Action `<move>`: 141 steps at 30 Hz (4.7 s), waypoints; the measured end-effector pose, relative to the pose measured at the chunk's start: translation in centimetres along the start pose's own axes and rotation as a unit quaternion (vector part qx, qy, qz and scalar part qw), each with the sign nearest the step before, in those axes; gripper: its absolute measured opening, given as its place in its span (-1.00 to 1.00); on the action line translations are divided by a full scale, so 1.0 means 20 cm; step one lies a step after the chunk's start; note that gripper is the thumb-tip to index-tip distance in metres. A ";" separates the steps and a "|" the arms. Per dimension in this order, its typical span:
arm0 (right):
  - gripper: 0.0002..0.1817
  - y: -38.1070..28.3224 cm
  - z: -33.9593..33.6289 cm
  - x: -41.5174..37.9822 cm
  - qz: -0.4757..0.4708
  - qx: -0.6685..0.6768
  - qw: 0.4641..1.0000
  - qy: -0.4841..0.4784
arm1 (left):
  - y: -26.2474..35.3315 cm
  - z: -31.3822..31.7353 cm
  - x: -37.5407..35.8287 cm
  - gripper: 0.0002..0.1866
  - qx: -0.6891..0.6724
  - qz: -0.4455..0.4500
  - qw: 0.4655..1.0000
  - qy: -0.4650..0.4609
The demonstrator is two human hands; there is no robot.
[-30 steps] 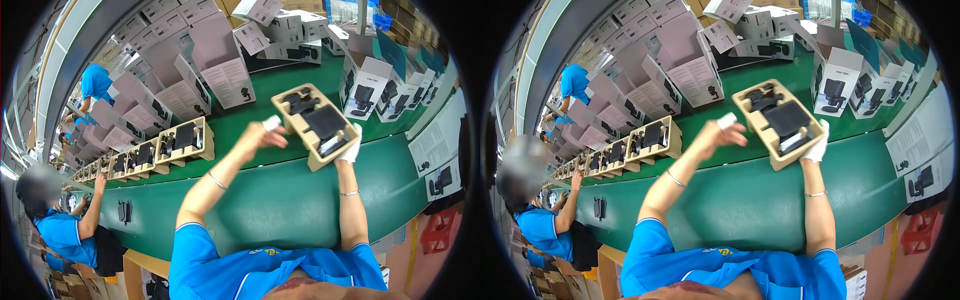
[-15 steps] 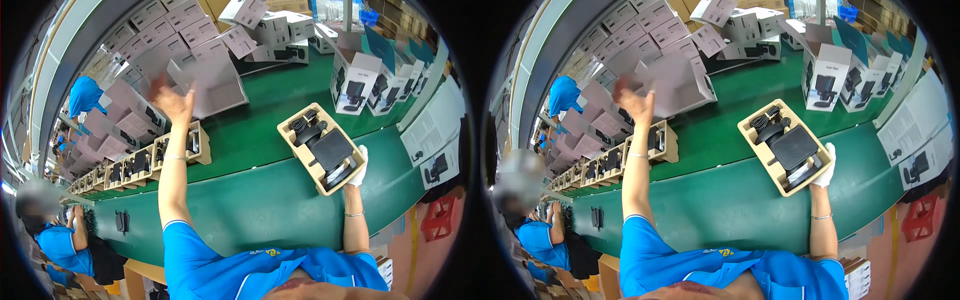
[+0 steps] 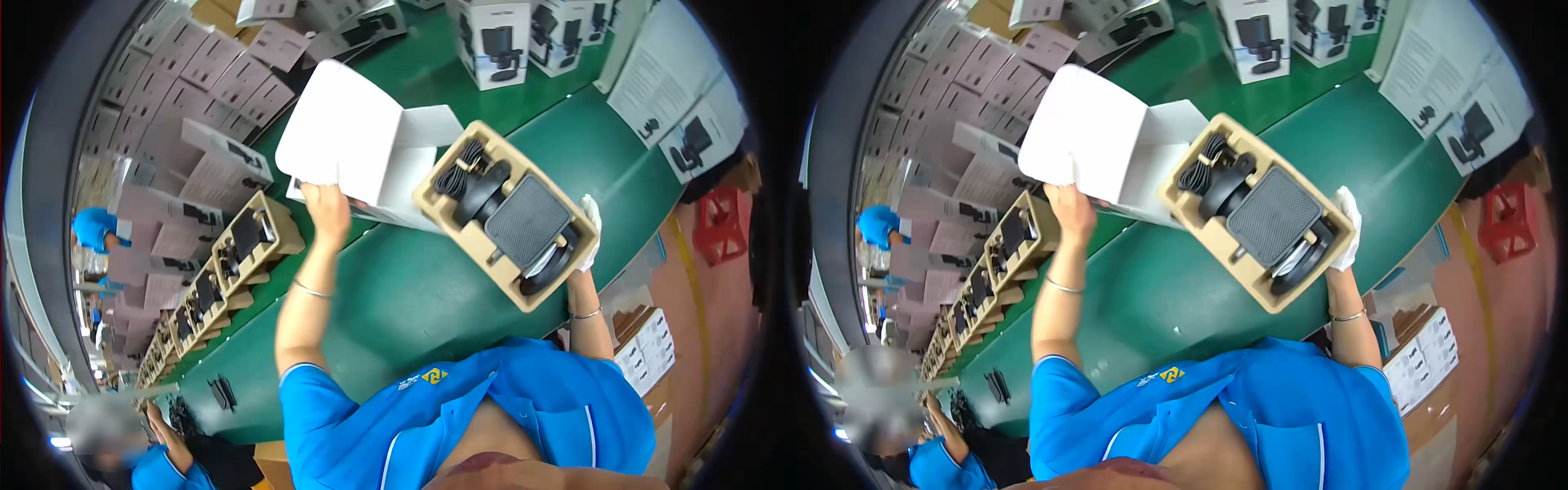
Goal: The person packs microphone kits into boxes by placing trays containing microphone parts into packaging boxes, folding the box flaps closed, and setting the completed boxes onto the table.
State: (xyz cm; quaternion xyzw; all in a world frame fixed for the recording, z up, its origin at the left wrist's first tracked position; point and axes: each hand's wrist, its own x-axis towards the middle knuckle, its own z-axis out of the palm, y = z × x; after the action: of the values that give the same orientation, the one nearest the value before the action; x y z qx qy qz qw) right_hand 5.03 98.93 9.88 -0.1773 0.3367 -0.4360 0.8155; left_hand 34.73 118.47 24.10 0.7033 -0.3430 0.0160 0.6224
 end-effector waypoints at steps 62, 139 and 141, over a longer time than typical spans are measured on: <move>-0.75 -0.11 0.19 -0.49 -0.203 -0.456 0.863 -0.074 | -0.13 0.09 -0.33 -0.59 0.092 0.171 0.975 -0.104; -0.76 0.51 1.46 -0.34 -0.694 -0.458 0.447 -0.328 | -0.41 -0.97 0.35 -0.70 0.482 0.002 0.869 0.114; -0.76 0.81 1.44 -0.34 -0.545 -0.541 0.523 -0.370 | -0.64 -1.09 0.29 -0.71 0.608 -0.038 0.790 0.067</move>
State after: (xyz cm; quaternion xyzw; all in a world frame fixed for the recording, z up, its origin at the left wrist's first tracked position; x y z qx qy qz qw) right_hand 32.28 113.58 23.60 -0.8789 0.0135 -0.4244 0.2175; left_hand 54.42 134.90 20.57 0.9461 -0.1928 0.2447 0.0884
